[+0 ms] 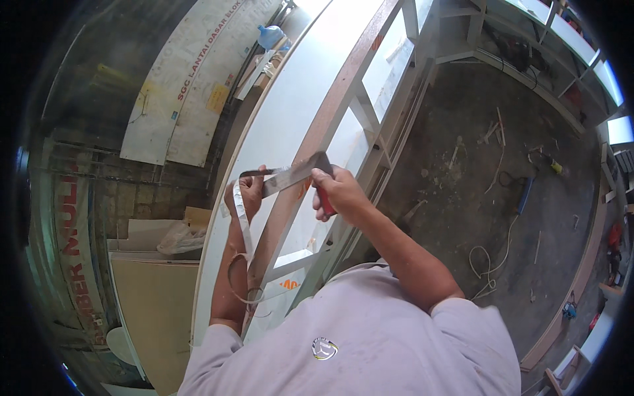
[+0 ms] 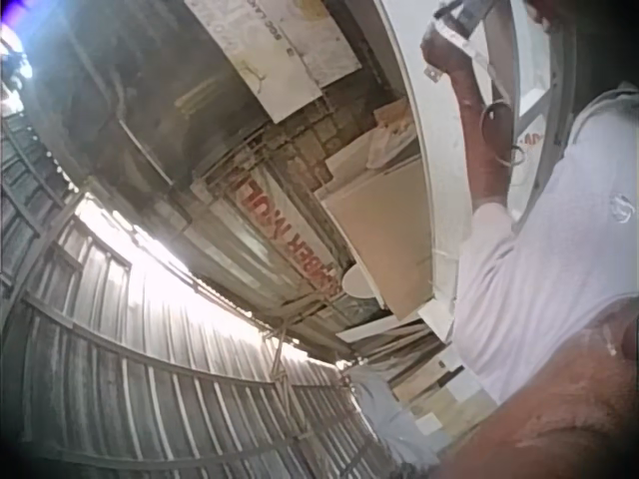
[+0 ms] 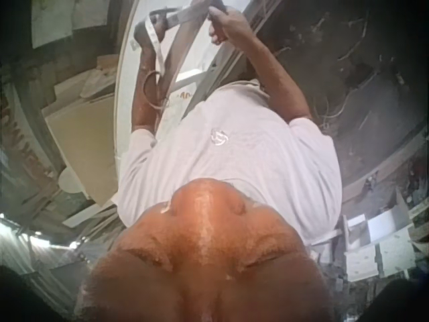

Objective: The person uses a flat hand tool to trim and scrape off excess laminate edging from the corners and sides of a white cabinet frame.

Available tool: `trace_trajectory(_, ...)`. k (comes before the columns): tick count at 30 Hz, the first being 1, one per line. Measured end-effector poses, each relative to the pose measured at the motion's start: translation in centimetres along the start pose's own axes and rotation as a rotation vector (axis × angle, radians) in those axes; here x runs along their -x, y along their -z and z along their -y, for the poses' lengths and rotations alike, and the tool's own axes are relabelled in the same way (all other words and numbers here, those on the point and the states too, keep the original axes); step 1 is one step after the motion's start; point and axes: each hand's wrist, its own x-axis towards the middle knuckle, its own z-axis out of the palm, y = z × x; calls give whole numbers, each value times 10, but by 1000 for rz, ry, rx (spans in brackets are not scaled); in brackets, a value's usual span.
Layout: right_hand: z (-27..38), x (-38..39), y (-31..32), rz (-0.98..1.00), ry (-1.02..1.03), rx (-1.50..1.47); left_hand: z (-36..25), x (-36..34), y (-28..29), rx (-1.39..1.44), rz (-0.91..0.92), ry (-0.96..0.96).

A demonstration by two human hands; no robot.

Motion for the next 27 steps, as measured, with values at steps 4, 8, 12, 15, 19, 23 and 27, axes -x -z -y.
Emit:
trace_trajectory(4,3,17,9,6,-39,-16,-3,13,-4,73,-88,-130)
trace_trajectory(8,22,12,34,-35,-39,-5,-48,2,-3,-23,-56,-81)
trace_trajectory(12,26,-6,15,-18,-33,17,-23,-20,-7,-38,-51,-73)
trace_trajectory(15,23,7,36,-10,-24,8,-44,-4,-9,-15,15,-37)
trace_trajectory(19,41,-1,52,-13,-31,9,-59,-25,-18,-64,-61,-117)
trace_trajectory(23,49,-23,37,-9,-17,20,-50,-41,-14,-81,-45,-88)
trace_trajectory(27,54,-6,66,-9,-16,-16,-82,-22,-25,-29,-7,-101)
